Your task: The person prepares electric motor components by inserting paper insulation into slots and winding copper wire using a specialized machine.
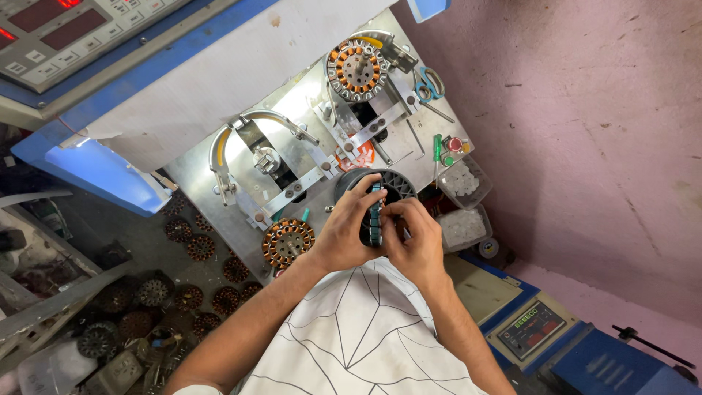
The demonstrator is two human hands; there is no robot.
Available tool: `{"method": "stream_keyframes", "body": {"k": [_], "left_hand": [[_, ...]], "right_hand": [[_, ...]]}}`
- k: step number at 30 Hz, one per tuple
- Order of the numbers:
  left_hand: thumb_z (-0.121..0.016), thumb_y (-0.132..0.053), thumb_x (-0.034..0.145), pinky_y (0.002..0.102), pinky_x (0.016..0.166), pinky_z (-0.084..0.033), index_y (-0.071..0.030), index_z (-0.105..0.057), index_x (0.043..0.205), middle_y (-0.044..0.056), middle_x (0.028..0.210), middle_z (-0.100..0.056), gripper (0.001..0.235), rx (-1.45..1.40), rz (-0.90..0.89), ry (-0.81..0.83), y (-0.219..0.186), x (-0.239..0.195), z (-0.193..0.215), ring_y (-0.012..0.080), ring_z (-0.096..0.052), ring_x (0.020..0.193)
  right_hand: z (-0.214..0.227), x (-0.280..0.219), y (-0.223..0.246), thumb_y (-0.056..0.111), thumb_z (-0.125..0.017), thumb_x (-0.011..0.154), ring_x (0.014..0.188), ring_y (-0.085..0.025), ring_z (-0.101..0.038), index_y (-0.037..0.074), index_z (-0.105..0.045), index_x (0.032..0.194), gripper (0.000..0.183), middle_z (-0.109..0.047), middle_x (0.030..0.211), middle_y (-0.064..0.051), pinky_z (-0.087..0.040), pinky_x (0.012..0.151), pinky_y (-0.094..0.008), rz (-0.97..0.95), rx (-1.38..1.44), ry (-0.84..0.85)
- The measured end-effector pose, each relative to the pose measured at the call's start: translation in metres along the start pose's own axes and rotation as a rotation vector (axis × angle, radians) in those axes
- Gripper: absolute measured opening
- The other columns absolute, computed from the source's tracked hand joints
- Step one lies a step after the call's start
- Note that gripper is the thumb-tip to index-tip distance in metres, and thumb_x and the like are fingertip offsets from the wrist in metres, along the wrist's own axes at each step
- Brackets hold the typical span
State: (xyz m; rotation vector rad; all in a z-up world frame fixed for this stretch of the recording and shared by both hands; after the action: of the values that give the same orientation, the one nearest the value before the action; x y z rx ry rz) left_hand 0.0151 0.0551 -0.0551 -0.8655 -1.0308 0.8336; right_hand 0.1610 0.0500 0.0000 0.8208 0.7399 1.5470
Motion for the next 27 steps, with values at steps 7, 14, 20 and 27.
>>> {"method": "stream_keyframes", "body": {"k": [7, 14, 20, 27], "left_hand": [[-0.081, -0.007, 0.078, 0.042, 0.104, -0.048, -0.003, -0.061, 0.133, 0.018, 0.143, -0.055, 0.06, -0.075, 0.181, -0.111, -0.007, -0.007, 0.021, 0.0328, -0.058, 0.121], [-0.079, -0.004, 0.085, 0.029, 0.072, -0.056, -0.003, -0.068, 0.104, 0.007, 0.096, -0.067, 0.022, -0.191, 0.338, -0.215, -0.012, -0.016, 0.015, 0.0164, -0.068, 0.08], [-0.078, -0.002, 0.086, 0.033, 0.076, -0.057, -0.005, -0.066, 0.101, 0.007, 0.099, -0.068, 0.02, -0.049, 0.117, -0.108, -0.043, -0.016, 0.021, 0.023, -0.07, 0.087], [-0.082, -0.014, 0.083, 0.038, 0.078, -0.052, -0.005, -0.074, 0.111, 0.008, 0.105, -0.064, 0.03, 0.098, -0.012, 0.055, -0.075, -0.003, 0.019, 0.0268, -0.063, 0.093]], "right_hand": [[-0.005, -0.007, 0.006, -0.006, -0.07, 0.086, 0.067, -0.015, -0.064, 0.0, -0.067, 0.098, 0.014, -0.068, 0.093, -0.009, -0.051, 0.059, -0.027, -0.073, 0.006, -0.015], [-0.001, -0.02, -0.022, -0.003, -0.075, 0.088, 0.065, -0.006, -0.056, -0.001, -0.071, 0.096, 0.008, -0.069, 0.083, -0.003, -0.043, 0.055, -0.022, -0.31, 0.244, 0.009], [0.012, -0.031, -0.051, -0.001, -0.075, 0.089, 0.05, -0.002, -0.042, -0.002, -0.066, 0.1, 0.014, -0.064, 0.08, -0.001, -0.029, 0.043, -0.02, -0.563, 0.748, -0.195], [0.014, -0.037, -0.046, 0.061, -0.037, 0.106, 0.041, -0.003, -0.033, 0.004, -0.057, 0.122, 0.063, -0.063, 0.071, -0.007, -0.025, 0.037, -0.021, -0.649, 1.092, 0.084]]}}
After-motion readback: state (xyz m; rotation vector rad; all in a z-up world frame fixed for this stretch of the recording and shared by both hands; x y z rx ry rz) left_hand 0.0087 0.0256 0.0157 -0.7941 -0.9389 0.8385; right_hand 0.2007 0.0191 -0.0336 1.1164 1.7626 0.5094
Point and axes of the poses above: each hand's wrist, its own x-axis towards the middle knuckle, its own z-axis out of the back of the hand, y = z × x, the point moved 3 cm from there along x, towards the middle knuckle
